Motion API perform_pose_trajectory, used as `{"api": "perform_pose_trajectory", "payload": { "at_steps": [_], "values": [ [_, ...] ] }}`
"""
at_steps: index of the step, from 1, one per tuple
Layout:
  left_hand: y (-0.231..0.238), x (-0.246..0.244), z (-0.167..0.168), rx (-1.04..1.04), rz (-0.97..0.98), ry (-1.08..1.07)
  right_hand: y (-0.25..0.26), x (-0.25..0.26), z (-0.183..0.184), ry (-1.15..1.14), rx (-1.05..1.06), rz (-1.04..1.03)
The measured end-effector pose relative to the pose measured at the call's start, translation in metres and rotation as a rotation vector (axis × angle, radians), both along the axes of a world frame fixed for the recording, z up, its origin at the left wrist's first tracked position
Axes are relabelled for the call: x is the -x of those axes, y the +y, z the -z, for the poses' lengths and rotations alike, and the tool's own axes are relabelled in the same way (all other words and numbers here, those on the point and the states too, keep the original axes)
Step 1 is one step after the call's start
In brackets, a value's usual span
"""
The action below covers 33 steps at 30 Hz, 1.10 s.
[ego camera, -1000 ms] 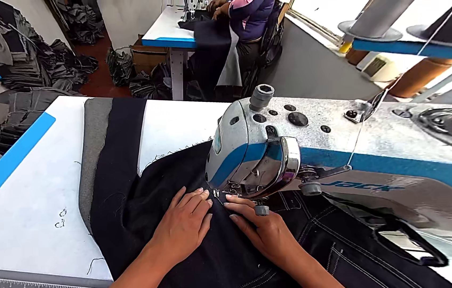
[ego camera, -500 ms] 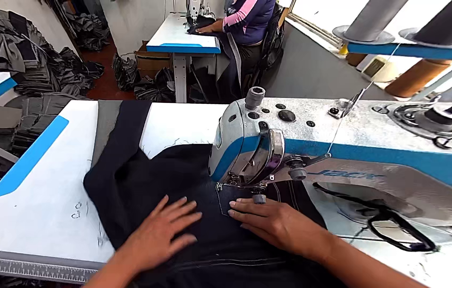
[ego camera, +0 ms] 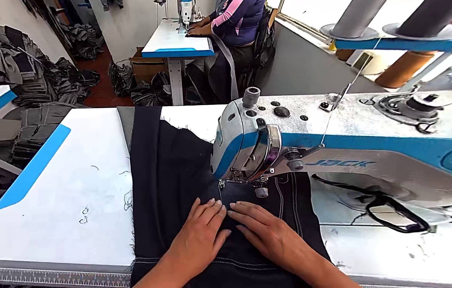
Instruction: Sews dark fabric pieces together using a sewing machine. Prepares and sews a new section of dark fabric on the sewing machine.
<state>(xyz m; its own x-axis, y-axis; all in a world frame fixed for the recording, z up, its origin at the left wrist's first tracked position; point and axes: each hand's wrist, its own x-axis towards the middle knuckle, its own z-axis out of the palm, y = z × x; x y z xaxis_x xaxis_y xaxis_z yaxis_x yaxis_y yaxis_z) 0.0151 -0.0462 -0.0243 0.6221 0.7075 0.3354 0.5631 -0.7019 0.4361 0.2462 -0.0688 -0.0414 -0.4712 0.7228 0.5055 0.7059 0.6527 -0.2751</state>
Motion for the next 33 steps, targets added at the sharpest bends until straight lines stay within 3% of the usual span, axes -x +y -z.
{"api": "perform_pose_trajectory", "payload": {
  "at_steps": [3,8,28,33],
  "values": [
    [0.008,0.009,0.001,0.015,0.056,-0.064,-0.003,0.004,0.000,0.015,-0.005,0.025],
    [0.009,0.015,-0.003,-0.006,0.103,0.014,-0.006,0.012,-0.001,0.021,-0.002,0.077],
    [0.039,0.009,0.004,-0.049,0.033,-0.050,0.030,0.002,-0.004,0.023,-0.056,0.072],
    [0.041,0.002,0.005,-0.140,-0.025,0.036,0.037,0.002,-0.005,-0.021,-0.081,0.090]
  ]
}}
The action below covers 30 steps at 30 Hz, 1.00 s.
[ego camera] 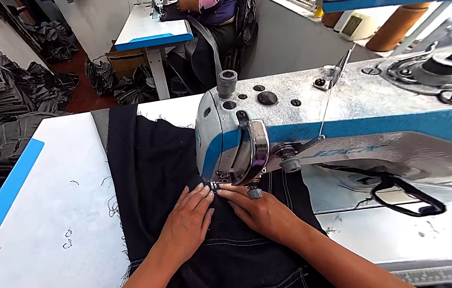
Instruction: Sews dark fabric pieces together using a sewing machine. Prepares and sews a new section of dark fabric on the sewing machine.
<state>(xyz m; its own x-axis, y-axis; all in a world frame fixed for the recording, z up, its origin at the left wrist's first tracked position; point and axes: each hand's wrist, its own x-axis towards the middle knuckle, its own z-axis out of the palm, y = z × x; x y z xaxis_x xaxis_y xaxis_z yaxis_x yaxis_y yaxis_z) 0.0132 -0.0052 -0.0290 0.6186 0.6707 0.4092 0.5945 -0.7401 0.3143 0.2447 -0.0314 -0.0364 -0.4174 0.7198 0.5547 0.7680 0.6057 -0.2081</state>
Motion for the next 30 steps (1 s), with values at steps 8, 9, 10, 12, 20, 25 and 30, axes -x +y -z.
{"api": "perform_pose_trajectory", "payload": {
  "at_steps": [8,9,10,12,20,25,30],
  "values": [
    [0.012,-0.001,-0.005,0.056,0.025,-0.043,0.012,-0.001,-0.004,0.005,-0.040,0.008],
    [0.012,-0.001,-0.004,0.058,0.022,-0.048,0.013,-0.002,-0.004,0.005,-0.039,0.008],
    [0.012,-0.001,-0.004,0.057,0.022,-0.057,0.013,-0.002,-0.003,0.008,-0.038,0.009],
    [0.013,0.000,-0.002,0.056,0.025,-0.076,0.013,-0.004,-0.003,0.043,-0.016,0.013],
    [-0.077,0.004,-0.034,0.231,-0.225,0.194,0.012,-0.011,-0.015,0.321,0.032,0.060],
    [-0.093,0.009,-0.005,0.008,-0.300,0.224,0.013,-0.012,-0.014,0.337,0.051,0.044],
    [-0.091,0.008,0.000,-0.050,-0.302,0.215,0.009,-0.017,-0.019,0.582,0.190,0.051]
  ]
}}
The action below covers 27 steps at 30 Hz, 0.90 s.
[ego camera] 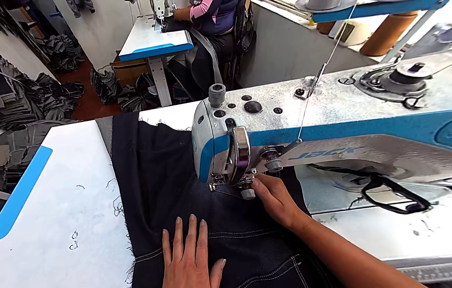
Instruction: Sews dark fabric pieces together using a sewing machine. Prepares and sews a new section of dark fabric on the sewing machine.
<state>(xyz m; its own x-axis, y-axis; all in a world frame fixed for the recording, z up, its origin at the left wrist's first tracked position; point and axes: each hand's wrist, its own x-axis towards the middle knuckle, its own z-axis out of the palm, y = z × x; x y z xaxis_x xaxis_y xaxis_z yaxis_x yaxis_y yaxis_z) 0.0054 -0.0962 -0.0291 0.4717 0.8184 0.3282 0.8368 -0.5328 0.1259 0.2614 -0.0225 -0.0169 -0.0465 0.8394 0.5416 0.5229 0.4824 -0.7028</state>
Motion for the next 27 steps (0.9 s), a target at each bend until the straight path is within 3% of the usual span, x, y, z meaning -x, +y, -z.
{"api": "perform_pose_trajectory", "payload": {
  "at_steps": [8,12,15,17,19,21,24,27],
  "values": [
    [0.000,0.000,0.004,-0.035,-0.006,-0.010,0.007,0.013,0.001,-0.057,-0.070,0.123],
    [0.001,-0.001,0.004,-0.040,-0.007,0.002,0.003,0.004,0.002,0.230,0.043,-0.009],
    [0.001,0.000,0.005,-0.038,0.001,-0.009,-0.002,0.004,0.001,0.459,0.035,0.098],
    [-0.002,0.002,0.002,0.001,0.000,-0.045,-0.002,0.000,0.004,0.486,-0.023,0.206],
    [-0.012,0.004,-0.007,0.102,-0.037,-0.123,0.001,-0.007,0.004,0.325,-0.076,0.302],
    [-0.021,0.007,-0.011,0.156,-0.098,-0.158,0.006,-0.018,-0.001,-0.046,-0.158,0.348],
    [-0.023,0.013,-0.007,0.154,-0.134,-0.115,0.019,-0.033,-0.012,-0.525,-0.237,0.185],
    [0.003,0.036,-0.004,0.108,-0.063,-0.066,0.018,-0.039,-0.011,-0.655,-0.264,0.047]
  ]
}}
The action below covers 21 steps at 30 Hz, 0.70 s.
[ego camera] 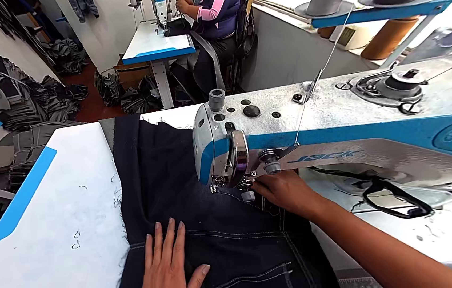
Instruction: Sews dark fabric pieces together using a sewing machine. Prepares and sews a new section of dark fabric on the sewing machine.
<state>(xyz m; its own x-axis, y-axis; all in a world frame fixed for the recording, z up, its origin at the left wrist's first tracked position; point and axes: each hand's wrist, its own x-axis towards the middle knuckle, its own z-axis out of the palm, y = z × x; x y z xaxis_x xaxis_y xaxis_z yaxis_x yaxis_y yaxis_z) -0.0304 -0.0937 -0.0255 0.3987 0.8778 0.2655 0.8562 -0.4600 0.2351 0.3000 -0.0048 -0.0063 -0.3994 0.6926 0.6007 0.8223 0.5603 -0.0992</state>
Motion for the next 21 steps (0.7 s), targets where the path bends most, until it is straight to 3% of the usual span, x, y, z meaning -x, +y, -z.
{"api": "perform_pose_trajectory", "payload": {
  "at_steps": [4,7,10,12,14,16,18,21],
  "values": [
    [0.080,0.056,0.000,-0.028,0.232,0.040,-0.049,0.017,0.014,-0.067,0.073,0.049],
    [0.163,0.080,-0.009,-0.006,0.520,0.157,-0.081,0.058,0.022,-0.061,0.046,0.184],
    [0.249,0.074,-0.030,-0.057,0.831,0.355,-0.092,0.110,0.020,-0.046,0.029,0.260],
    [0.275,0.041,-0.063,-0.013,0.897,0.555,-0.095,0.139,0.015,-0.077,0.023,0.262],
    [0.260,-0.011,-0.107,0.125,0.744,0.826,-0.095,0.148,0.016,-0.095,-0.021,0.218],
    [0.215,-0.047,-0.132,0.183,0.528,0.894,-0.094,0.137,0.025,-0.040,-0.049,0.133],
    [0.160,-0.044,-0.126,0.155,0.483,0.713,-0.095,0.113,0.036,0.094,0.024,0.014],
    [0.069,-0.021,-0.072,0.288,0.520,0.311,-0.097,0.083,0.042,0.262,0.145,-0.123]
  ]
}}
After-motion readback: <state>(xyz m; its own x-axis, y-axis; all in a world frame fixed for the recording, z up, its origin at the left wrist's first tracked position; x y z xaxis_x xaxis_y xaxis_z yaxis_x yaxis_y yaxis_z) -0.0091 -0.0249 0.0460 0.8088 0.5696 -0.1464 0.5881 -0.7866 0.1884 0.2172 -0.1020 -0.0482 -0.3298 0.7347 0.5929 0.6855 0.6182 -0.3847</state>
